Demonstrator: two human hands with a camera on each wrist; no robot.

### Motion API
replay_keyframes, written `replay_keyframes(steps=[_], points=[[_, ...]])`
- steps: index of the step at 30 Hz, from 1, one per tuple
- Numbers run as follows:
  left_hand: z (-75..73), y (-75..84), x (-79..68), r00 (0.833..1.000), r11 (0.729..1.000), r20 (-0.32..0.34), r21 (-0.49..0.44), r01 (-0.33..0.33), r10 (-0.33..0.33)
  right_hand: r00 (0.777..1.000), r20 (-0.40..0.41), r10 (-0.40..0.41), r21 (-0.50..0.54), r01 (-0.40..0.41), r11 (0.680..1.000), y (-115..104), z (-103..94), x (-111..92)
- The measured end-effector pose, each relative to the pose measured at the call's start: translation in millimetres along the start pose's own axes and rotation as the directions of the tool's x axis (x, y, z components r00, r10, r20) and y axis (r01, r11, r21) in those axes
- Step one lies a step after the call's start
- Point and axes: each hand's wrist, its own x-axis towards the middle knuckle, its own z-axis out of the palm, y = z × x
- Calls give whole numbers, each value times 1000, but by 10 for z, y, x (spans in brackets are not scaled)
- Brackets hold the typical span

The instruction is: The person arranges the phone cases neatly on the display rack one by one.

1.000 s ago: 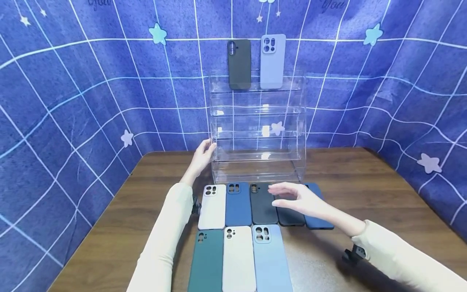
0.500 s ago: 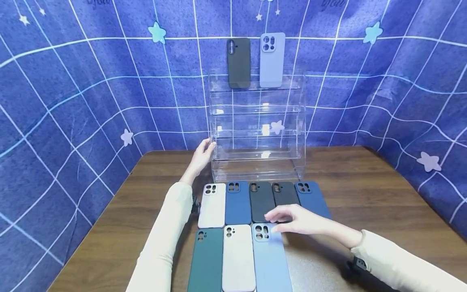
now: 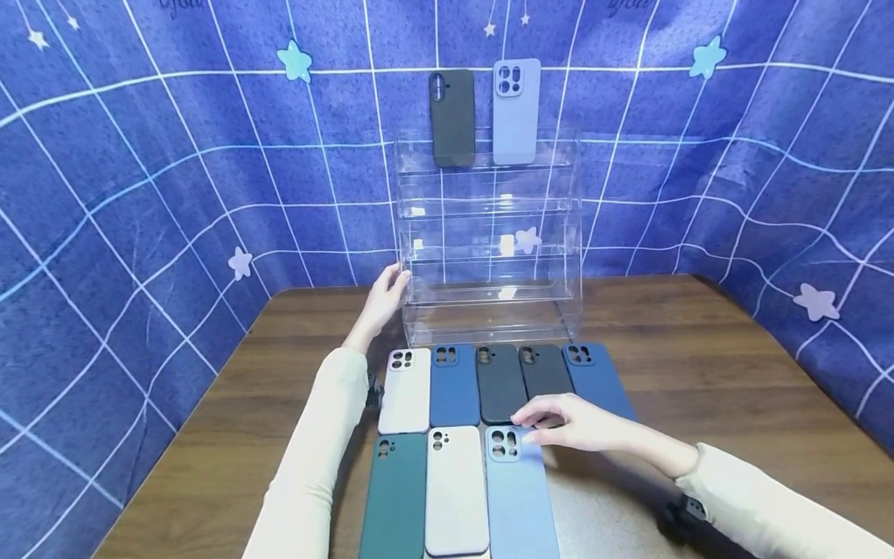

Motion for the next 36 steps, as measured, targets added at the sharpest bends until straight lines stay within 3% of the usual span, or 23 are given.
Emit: replay_keyframes(steps=[9, 21, 28, 36], points=[[-37, -1, 4, 1000, 1000, -6, 14, 4, -4, 998, -55, 22, -62, -26, 998, -46, 26, -34], [53, -34, -11, 999, 999, 8, -32, 39, -39, 994, -108, 33, -299, -64, 952, -112, 126, -210], [20, -16, -14, 999, 999, 15, -25, 30, -29, 989, -136, 66, -343, -109, 933, -139, 162, -216], [-8, 3, -25, 999, 999, 13, -5, 32, -32, 985, -131, 110, -288, -144, 947, -147, 179, -197]])
